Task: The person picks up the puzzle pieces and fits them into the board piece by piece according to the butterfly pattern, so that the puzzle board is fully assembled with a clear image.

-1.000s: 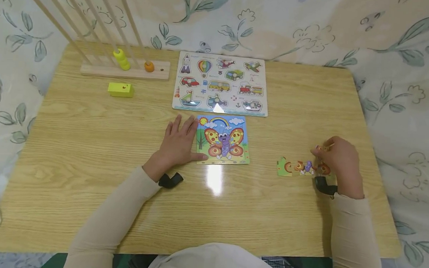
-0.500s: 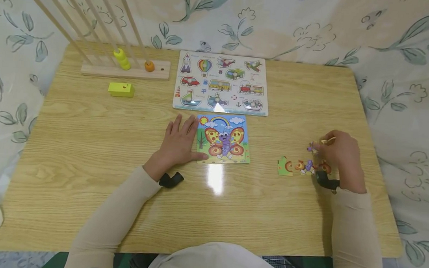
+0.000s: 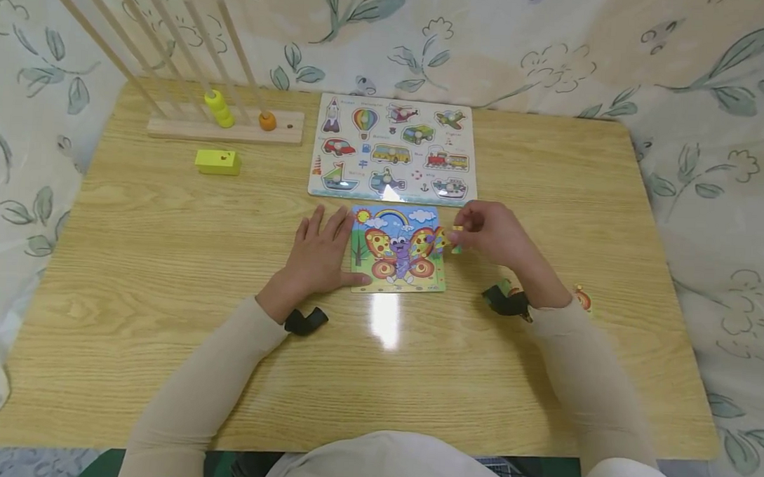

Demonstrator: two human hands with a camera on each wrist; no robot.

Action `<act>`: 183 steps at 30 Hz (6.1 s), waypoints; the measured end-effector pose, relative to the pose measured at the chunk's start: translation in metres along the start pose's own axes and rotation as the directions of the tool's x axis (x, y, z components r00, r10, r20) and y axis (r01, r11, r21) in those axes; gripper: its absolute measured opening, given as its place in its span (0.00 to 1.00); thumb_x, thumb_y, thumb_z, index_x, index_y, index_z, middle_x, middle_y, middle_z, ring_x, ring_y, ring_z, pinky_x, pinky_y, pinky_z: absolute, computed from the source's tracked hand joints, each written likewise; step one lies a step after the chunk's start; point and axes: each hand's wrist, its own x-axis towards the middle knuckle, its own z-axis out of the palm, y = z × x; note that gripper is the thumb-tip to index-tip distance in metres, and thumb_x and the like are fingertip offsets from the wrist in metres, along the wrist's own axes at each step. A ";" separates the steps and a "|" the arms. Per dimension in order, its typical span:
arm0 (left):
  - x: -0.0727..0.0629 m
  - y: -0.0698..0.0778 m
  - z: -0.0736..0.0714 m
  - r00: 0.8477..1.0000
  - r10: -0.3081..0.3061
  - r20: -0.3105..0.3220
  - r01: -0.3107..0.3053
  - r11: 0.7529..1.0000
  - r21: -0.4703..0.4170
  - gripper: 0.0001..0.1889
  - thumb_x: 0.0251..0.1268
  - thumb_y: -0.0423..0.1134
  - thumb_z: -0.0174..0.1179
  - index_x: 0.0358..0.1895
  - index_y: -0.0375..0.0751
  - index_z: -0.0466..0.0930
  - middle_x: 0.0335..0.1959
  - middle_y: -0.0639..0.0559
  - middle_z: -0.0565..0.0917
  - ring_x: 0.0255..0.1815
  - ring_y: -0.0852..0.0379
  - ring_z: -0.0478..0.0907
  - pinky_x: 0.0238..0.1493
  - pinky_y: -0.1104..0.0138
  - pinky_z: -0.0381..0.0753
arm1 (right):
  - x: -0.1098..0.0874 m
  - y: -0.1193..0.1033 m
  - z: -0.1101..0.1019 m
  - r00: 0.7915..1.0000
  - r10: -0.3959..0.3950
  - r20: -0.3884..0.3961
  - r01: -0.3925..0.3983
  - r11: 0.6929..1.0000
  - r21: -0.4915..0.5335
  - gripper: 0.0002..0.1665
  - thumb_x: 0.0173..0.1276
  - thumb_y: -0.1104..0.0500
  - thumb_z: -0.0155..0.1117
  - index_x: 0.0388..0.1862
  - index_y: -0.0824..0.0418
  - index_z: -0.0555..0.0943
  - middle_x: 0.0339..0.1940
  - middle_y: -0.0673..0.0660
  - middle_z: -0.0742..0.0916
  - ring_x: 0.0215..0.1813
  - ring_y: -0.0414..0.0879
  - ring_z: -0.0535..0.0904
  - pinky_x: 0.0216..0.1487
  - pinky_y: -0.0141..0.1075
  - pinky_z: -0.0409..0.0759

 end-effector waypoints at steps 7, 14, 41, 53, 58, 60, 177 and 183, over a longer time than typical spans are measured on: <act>0.003 -0.001 0.004 1.000 0.011 -0.012 -0.011 1.000 0.006 0.60 0.50 0.73 0.58 0.78 0.43 0.39 0.80 0.46 0.41 0.78 0.36 0.28 0.74 0.40 0.37 | 0.020 -0.007 0.026 0.989 0.036 0.141 -0.041 0.998 0.037 0.20 0.60 0.55 0.71 0.45 0.63 0.75 0.21 0.53 0.79 0.26 0.45 0.71 0.30 0.34 0.68; 0.000 -0.001 0.002 1.000 0.006 -0.008 -0.005 1.000 0.021 0.60 0.50 0.73 0.59 0.78 0.42 0.39 0.80 0.46 0.41 0.78 0.35 0.29 0.74 0.40 0.37 | 0.026 -0.010 0.038 0.991 0.063 0.118 -0.053 0.994 -0.092 0.28 0.59 0.50 0.72 0.50 0.60 0.70 0.22 0.54 0.82 0.27 0.46 0.72 0.31 0.35 0.67; 0.000 0.003 0.001 1.000 -0.010 0.006 0.010 1.000 0.015 0.61 0.50 0.73 0.59 0.78 0.42 0.38 0.80 0.46 0.41 0.78 0.36 0.28 0.74 0.41 0.36 | 0.029 -0.019 0.048 0.998 0.042 0.041 -0.031 0.969 -0.247 0.31 0.57 0.45 0.72 0.50 0.58 0.70 0.22 0.54 0.78 0.26 0.47 0.71 0.28 0.36 0.65; 0.001 0.001 0.000 1.000 -0.007 0.002 0.006 0.999 0.041 0.61 0.51 0.73 0.58 0.78 0.40 0.37 0.80 0.45 0.40 0.78 0.35 0.28 0.74 0.40 0.37 | 0.023 -0.022 0.056 0.999 0.024 0.026 -0.015 0.951 -0.309 0.22 0.65 0.44 0.63 0.45 0.58 0.71 0.18 0.52 0.71 0.21 0.46 0.66 0.22 0.36 0.59; 0.001 0.000 0.003 1.000 -0.004 -0.002 0.004 0.999 0.034 0.61 0.50 0.73 0.58 0.78 0.40 0.37 0.80 0.45 0.41 0.78 0.35 0.28 0.74 0.40 0.36 | 0.015 -0.026 0.060 0.999 -0.009 0.040 0.023 0.935 -0.355 0.19 0.68 0.42 0.60 0.37 0.57 0.74 0.18 0.51 0.76 0.21 0.46 0.71 0.22 0.36 0.63; 0.001 0.000 0.002 1.000 -0.002 -0.006 0.003 0.999 0.032 0.61 0.50 0.73 0.59 0.78 0.40 0.37 0.80 0.45 0.41 0.78 0.35 0.28 0.74 0.40 0.36 | 0.012 -0.028 0.061 0.999 -0.021 0.050 0.038 0.923 -0.384 0.21 0.66 0.39 0.61 0.34 0.56 0.74 0.18 0.51 0.76 0.22 0.46 0.71 0.22 0.36 0.63; 0.000 -0.001 -0.008 0.997 0.026 0.073 -0.028 0.999 0.017 0.70 0.36 0.74 0.67 0.78 0.41 0.36 0.80 0.45 0.38 0.78 0.35 0.26 0.73 0.39 0.34 | 0.023 -0.075 0.099 0.965 -0.119 0.235 0.199 0.914 -0.353 0.20 0.60 0.47 0.69 0.45 0.53 0.73 0.32 0.50 0.83 0.28 0.46 0.77 0.24 0.36 0.72; 0.000 -0.001 -0.007 0.998 0.034 0.056 -0.034 0.999 0.002 0.70 0.37 0.73 0.68 0.78 0.41 0.37 0.80 0.45 0.39 0.78 0.35 0.27 0.73 0.39 0.34 | 0.020 -0.073 0.107 0.960 -0.149 0.237 0.232 0.896 -0.378 0.11 0.64 0.53 0.64 0.30 0.54 0.72 0.20 0.50 0.77 0.25 0.45 0.73 0.22 0.35 0.66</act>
